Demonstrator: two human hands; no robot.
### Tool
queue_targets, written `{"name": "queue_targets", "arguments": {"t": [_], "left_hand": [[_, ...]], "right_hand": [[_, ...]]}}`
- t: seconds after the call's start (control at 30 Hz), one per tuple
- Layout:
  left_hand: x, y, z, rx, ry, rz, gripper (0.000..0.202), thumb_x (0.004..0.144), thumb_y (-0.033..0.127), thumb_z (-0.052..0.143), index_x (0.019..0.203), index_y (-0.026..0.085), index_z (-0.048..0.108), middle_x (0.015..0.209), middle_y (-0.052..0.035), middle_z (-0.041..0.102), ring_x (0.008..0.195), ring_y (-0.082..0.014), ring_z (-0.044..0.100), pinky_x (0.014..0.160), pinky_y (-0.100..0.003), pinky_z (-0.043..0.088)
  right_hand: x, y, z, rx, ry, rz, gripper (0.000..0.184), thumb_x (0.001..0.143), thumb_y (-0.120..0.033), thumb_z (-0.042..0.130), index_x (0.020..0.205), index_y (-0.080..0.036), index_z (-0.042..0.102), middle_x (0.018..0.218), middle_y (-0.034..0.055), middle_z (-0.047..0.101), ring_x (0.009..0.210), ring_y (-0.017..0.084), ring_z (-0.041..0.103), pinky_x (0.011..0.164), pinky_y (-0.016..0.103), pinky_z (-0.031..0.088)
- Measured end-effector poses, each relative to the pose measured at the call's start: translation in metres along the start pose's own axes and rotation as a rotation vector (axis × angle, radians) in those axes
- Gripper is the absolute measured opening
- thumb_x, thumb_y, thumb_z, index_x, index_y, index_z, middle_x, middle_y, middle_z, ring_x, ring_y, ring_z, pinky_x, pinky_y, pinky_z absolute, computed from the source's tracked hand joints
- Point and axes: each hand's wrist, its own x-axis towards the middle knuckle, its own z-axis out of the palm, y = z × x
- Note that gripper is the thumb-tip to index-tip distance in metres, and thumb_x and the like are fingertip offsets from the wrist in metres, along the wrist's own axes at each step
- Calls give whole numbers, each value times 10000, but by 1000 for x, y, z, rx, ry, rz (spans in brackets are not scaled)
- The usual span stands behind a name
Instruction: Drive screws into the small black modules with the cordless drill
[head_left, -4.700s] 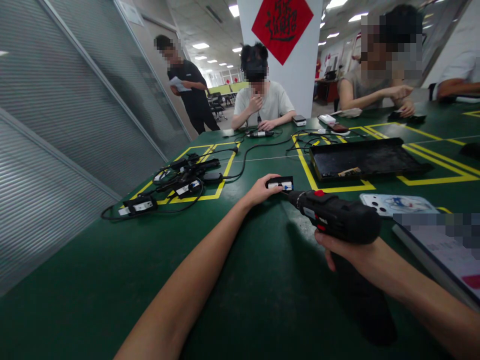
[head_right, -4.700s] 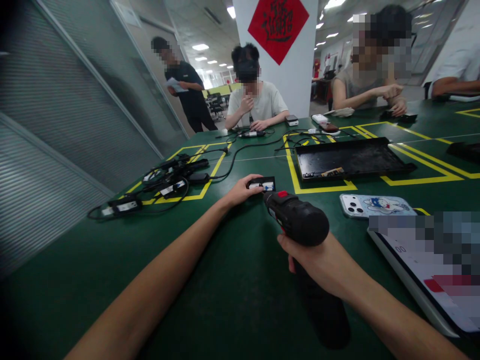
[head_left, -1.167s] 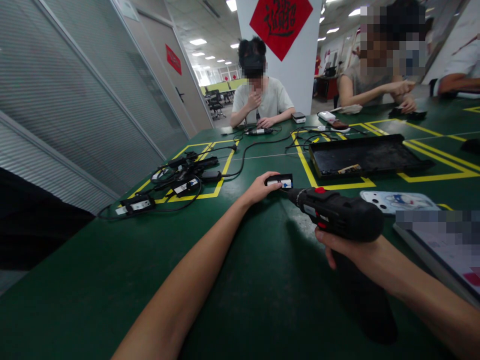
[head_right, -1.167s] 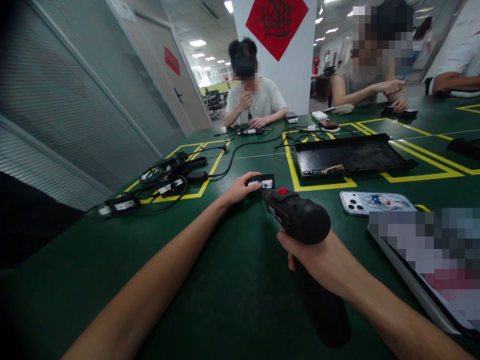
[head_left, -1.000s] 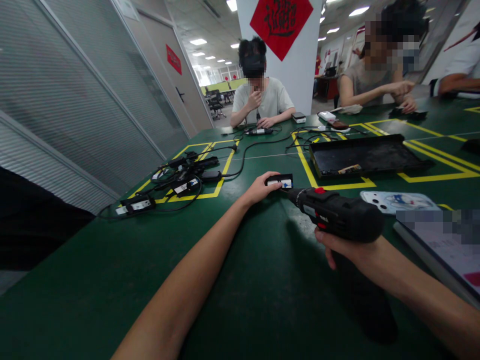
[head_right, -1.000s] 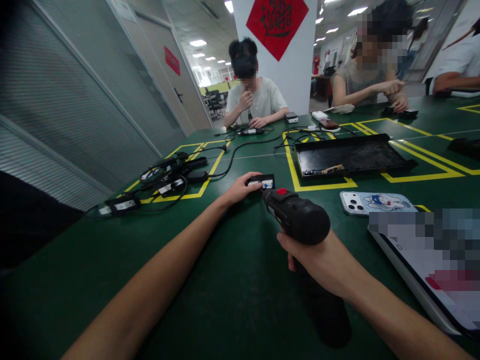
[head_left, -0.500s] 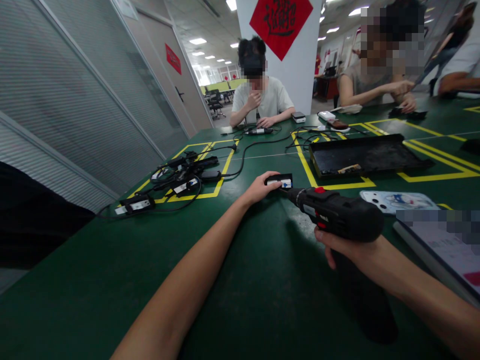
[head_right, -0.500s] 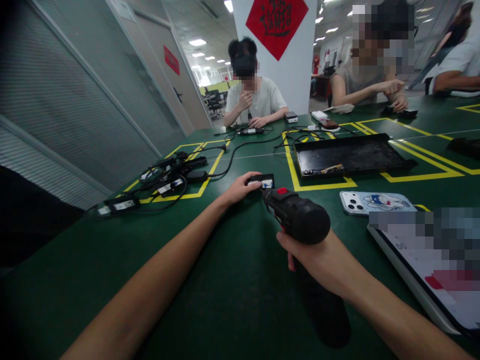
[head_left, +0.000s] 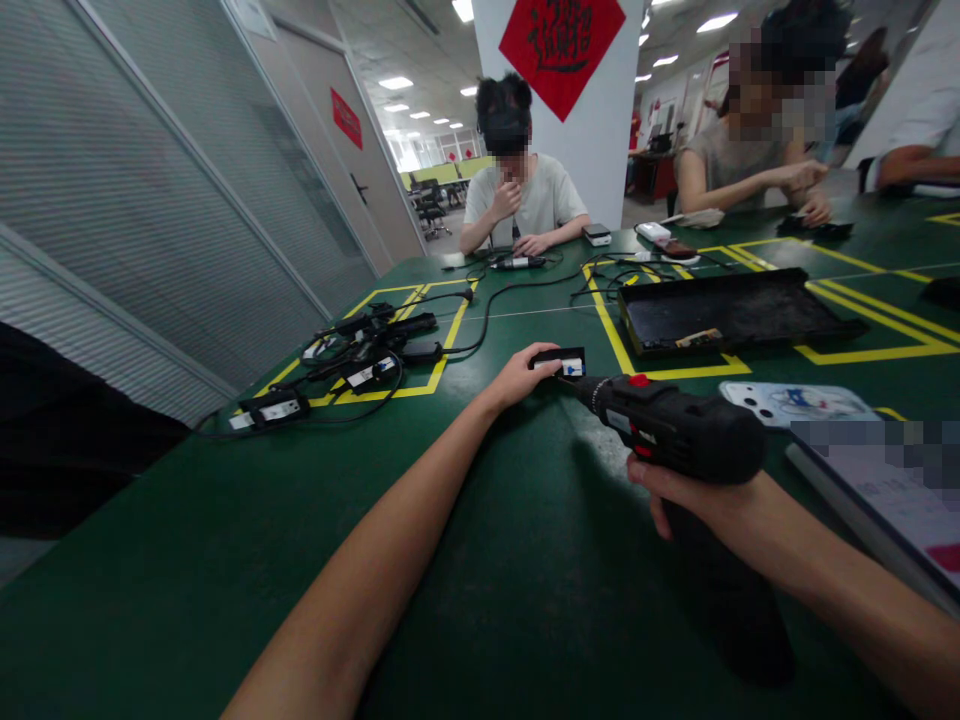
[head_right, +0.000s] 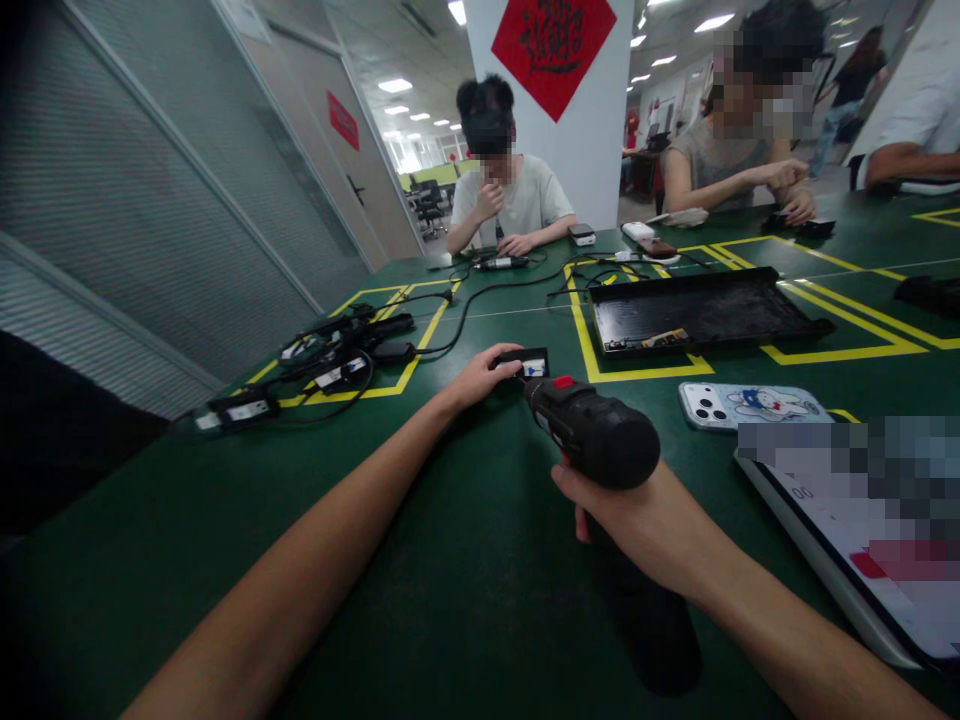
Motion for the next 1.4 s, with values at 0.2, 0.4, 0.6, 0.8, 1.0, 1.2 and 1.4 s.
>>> {"name": "queue_targets", "arguments": {"t": [0.2, 0.4, 0.6, 0.8, 1.0, 1.2, 1.4], "left_hand": [[1, -3, -1, -5, -5, 9, 496, 793, 450, 561, 1190, 155, 534, 1152, -85, 597, 1019, -208, 568, 912, -331, 435], [1, -1, -1, 7, -7, 6, 489, 793, 438, 563, 1189, 152, 533, 1161, -86, 594, 1035, -210, 559, 927, -335, 426], [0, 0, -1, 9, -6, 18, 470, 796, 419, 562, 1180, 149, 542, 1162, -84, 595, 1036, -205, 557, 933, -329, 418], [0, 0, 0, 2, -7, -7, 478, 793, 434, 558, 1185, 160, 536, 1162, -76, 597, 1030, -204, 562, 931, -334, 425], [1, -4, 0, -12, 5, 18, 477, 785, 437, 571, 1172, 158, 549, 1155, -81, 598, 1042, -214, 559, 930, -336, 424], [1, -3, 1, -17, 3, 10, 487, 786, 443, 568, 1181, 160, 540, 1163, -82, 594, 1041, -209, 561, 935, -333, 424], [1, -2, 0, -19, -11, -4, 494, 784, 428, 571, 1192, 152, 527, 1161, -83, 594, 1022, -202, 567, 916, -324, 436]], "right_hand": [[0, 1, 0, -43, -11, 17, 588, 868, -367, 509, 1412, -238, 326, 604, -1, 663, 557, 190, 631, 585, 331, 468], [0, 3, 0, -53, -10, 16, 552, 874, -368, 502, 1389, -220, 369, 628, 10, 667, 566, 193, 641, 578, 330, 466], [0, 0, -1, -61, -12, 4, 558, 869, -367, 507, 1391, -232, 361, 625, 0, 667, 566, 190, 639, 570, 321, 467], [0, 0, -2, -50, -4, 23, 539, 864, -381, 513, 1370, -239, 392, 671, 10, 684, 580, 194, 648, 565, 324, 464], [0, 1, -1, -74, -17, 21, 557, 877, -373, 490, 1399, -244, 347, 619, 5, 668, 586, 204, 644, 597, 342, 471], [0, 0, -1, -73, -18, 17, 568, 874, -371, 493, 1406, -247, 335, 639, 8, 676, 576, 199, 638, 595, 342, 470], [-1, -2, -1, -109, -13, 36, 559, 882, -368, 475, 1405, -229, 332, 590, 0, 667, 598, 205, 642, 620, 342, 465]]}}
